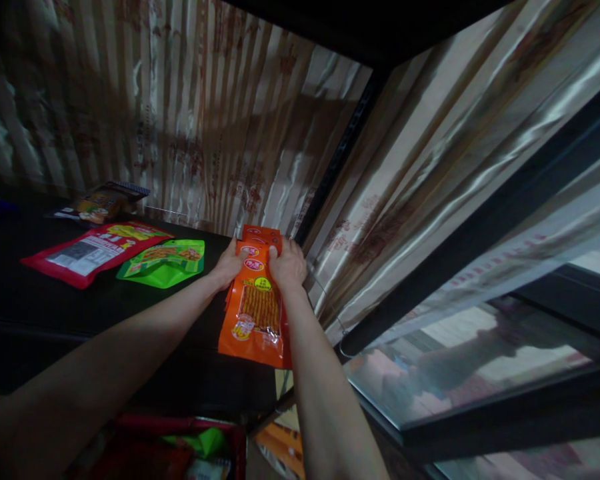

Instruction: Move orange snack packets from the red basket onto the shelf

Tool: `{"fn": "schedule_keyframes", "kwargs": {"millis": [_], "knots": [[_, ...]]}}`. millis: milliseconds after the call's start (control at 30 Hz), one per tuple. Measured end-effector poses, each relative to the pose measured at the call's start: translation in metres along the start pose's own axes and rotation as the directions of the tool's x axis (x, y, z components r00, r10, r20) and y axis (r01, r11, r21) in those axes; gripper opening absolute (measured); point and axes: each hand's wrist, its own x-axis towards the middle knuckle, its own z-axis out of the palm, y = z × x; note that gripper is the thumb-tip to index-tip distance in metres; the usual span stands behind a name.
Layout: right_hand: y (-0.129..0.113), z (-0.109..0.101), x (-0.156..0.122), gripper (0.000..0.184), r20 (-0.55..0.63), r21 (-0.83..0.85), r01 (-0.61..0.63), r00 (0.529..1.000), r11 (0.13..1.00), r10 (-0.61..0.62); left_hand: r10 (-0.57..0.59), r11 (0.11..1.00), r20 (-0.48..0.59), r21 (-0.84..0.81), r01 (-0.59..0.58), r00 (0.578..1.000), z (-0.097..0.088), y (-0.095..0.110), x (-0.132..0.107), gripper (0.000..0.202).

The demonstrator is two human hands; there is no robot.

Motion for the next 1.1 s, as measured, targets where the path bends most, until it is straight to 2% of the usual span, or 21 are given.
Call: {"fn": "schedule_keyframes", "kwargs": {"millis": [67,133,333,433,500,567,633,700,767,833,900,967,1033,1100], "knots": [[-0.011,0.0,-0.014,0.052,0.048,-0.105,0.12,0.992,0.987,-0.115,-0.001,1.0,-0.012,0.019,0.001,1.0,0.0,0.0,0.0,0.064],[-0.018,0.003,-0.024,0.053,0.136,-0.165,0.179,0.978,0.97,-0.157,0.009,1.0,-0.004,0.024,-0.009,1.0,0.0,0.0,0.0,0.059],[-0.024,0.009,-0.024,0.058,0.353,-0.257,0.159,0.934,0.953,-0.061,0.067,0.992,0.029,0.102,-0.07,0.997,0.0,-0.001,-0.002,0.044],[-0.026,0.006,-0.023,0.06,0.413,-0.266,0.164,0.91,0.95,-0.041,0.074,0.956,0.022,0.282,-0.077,0.997,0.0,0.01,-0.008,0.045],[-0.028,0.003,-0.024,0.061,0.436,-0.273,0.16,0.899,0.949,-0.026,0.116,0.883,-0.003,0.459,-0.102,0.993,0.001,0.024,-0.016,0.048],[-0.029,-0.001,-0.025,0.06,0.457,-0.283,0.165,0.889,0.945,-0.019,0.215,0.784,-0.013,0.599,-0.165,0.977,0.0,0.04,-0.03,0.048],[-0.03,-0.004,-0.025,0.058,0.482,-0.294,0.186,0.876,0.938,-0.023,0.331,0.669,0.096,0.678,-0.305,0.939,-0.004,0.054,-0.055,0.044],[-0.031,-0.006,-0.025,0.057,0.511,-0.298,0.199,0.859,0.934,-0.02,0.43,0.548,0.268,0.681,-0.485,0.862,-0.013,0.063,-0.09,0.036],[-0.031,-0.005,-0.024,0.058,0.513,-0.282,0.179,0.858,0.943,-0.009,0.493,0.449,0.429,0.619,-0.644,0.757,-0.026,0.062,-0.127,0.032],[-0.03,-0.003,-0.023,0.059,0.496,-0.251,0.15,0.868,0.956,-0.006,0.505,0.346,0.59,0.53,-0.774,0.63,-0.041,0.054,-0.159,0.03],[-0.03,-0.001,-0.021,0.061,0.482,-0.231,0.142,0.876,0.962,-0.014,0.463,0.251,0.698,0.488,-0.836,0.547,-0.052,0.042,-0.179,0.044],[-0.03,-0.001,-0.019,0.06,0.481,-0.235,0.151,0.876,0.96,-0.02,0.423,0.185,0.752,0.475,-0.86,0.506,-0.056,0.03,-0.187,0.053],[-0.03,-0.001,-0.017,0.059,0.467,-0.241,0.164,0.884,0.957,-0.034,0.408,0.149,0.758,0.495,-0.856,0.509,-0.055,0.022,-0.185,0.05],[-0.03,-0.003,-0.015,0.059,0.445,-0.233,0.185,0.893,0.955,-0.065,0.419,0.132,0.737,0.529,-0.838,0.531,-0.051,0.018,-0.182,0.044]]}}
